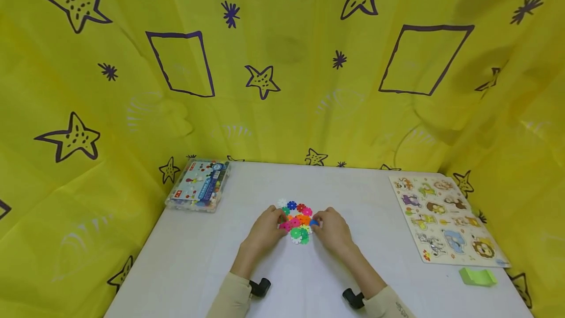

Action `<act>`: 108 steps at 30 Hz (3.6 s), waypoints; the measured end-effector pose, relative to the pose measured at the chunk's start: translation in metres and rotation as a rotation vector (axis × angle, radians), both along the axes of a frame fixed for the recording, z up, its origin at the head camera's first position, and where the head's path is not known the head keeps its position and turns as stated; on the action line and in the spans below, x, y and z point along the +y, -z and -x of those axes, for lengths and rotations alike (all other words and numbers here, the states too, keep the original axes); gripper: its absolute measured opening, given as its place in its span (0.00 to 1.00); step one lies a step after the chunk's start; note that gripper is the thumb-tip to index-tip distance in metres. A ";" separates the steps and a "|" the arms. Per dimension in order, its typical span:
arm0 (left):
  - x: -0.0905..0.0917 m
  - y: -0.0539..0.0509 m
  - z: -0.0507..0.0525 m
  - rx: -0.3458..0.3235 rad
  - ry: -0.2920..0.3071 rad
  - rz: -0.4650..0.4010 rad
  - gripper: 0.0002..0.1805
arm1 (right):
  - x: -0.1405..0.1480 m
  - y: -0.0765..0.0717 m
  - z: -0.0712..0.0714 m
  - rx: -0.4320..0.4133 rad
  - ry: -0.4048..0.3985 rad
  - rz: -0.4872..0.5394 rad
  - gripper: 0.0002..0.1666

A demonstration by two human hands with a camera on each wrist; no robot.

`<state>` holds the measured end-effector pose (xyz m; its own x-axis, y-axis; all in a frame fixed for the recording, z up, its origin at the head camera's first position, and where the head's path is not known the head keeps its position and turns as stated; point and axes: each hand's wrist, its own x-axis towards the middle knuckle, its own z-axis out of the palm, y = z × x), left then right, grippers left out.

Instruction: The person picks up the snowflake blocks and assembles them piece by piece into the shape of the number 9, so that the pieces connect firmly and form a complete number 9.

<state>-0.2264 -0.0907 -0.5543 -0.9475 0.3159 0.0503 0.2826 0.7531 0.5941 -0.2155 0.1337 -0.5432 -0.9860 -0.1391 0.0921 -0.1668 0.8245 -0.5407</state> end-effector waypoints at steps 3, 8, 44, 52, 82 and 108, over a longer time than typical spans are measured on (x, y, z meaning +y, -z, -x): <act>0.000 0.001 0.001 -0.029 0.008 -0.073 0.13 | 0.000 -0.002 -0.001 -0.038 0.010 0.032 0.07; -0.003 0.008 0.002 -0.035 -0.009 -0.189 0.10 | 0.001 -0.003 0.000 -0.083 0.043 0.088 0.08; -0.007 0.011 -0.002 -0.342 -0.046 -0.975 0.09 | -0.008 -0.017 -0.001 0.029 -0.182 0.720 0.08; -0.003 0.005 -0.004 -0.384 -0.114 -1.113 0.06 | -0.012 -0.018 -0.003 0.065 -0.154 0.754 0.07; 0.004 -0.001 -0.009 -0.455 -0.086 -1.296 0.04 | -0.024 -0.013 -0.007 0.243 -0.200 0.796 0.06; 0.011 0.007 -0.011 -0.486 -0.090 -1.302 0.09 | -0.026 -0.008 -0.005 0.253 -0.180 0.744 0.06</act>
<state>-0.2155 -0.0801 -0.5608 -0.9689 0.2345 -0.0789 -0.1714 -0.4064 0.8975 -0.2100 0.1072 -0.5348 -0.8911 -0.1083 0.4408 -0.4539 0.2117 -0.8655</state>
